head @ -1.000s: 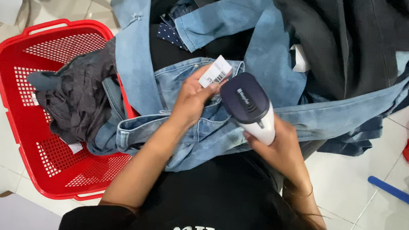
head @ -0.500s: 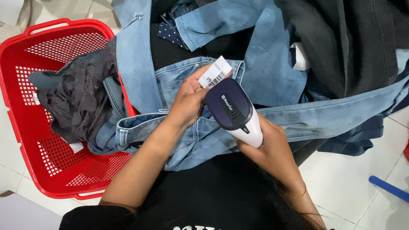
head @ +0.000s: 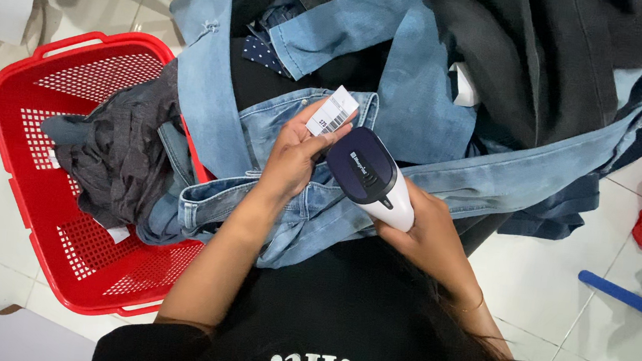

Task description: The person scans the price tags on various clothing items using a handheld barcode scanner. They pick up each item from a pile, scan the tag, and place it into a red basket. The items include jeans, shirts, and jackets.

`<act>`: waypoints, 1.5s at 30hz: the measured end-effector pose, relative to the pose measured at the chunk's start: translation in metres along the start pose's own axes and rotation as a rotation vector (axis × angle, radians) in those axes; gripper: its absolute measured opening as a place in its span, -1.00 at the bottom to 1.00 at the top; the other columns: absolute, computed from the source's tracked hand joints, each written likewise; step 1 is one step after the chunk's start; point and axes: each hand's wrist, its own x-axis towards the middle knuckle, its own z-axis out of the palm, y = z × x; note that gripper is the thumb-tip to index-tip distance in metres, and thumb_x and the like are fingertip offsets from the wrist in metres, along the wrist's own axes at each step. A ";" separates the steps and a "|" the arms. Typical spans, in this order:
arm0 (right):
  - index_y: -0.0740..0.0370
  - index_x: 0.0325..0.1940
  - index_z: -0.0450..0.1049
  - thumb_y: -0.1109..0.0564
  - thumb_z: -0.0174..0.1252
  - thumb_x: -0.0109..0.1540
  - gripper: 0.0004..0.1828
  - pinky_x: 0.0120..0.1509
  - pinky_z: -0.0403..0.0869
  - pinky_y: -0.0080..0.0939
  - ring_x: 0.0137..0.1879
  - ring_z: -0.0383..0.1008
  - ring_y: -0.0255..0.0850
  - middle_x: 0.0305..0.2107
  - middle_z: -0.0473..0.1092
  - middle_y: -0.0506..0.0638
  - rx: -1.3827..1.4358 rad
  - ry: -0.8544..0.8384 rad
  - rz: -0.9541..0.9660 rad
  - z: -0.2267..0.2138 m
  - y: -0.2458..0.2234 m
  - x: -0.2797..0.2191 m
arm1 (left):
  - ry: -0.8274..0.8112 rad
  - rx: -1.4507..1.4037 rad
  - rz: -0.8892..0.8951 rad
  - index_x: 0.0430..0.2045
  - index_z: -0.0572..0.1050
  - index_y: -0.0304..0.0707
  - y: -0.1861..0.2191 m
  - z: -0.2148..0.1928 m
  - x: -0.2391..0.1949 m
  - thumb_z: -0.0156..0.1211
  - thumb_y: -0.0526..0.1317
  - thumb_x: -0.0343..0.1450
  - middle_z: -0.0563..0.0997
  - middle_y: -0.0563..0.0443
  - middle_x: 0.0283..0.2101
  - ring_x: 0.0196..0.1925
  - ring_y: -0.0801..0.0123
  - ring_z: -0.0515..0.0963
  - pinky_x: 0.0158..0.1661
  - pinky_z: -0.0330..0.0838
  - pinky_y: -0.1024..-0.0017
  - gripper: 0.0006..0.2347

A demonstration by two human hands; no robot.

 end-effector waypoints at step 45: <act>0.47 -0.12 0.38 0.25 0.14 0.25 -0.80 -0.43 0.38 -0.29 -0.50 0.36 -0.22 -0.24 0.48 0.17 0.258 0.330 -0.022 -0.045 0.027 -0.043 | 0.026 1.340 0.050 0.30 0.07 -0.25 0.148 -0.096 0.010 0.45 -0.07 0.17 0.24 -0.27 0.33 0.39 -0.06 0.21 0.27 0.13 0.13 -0.17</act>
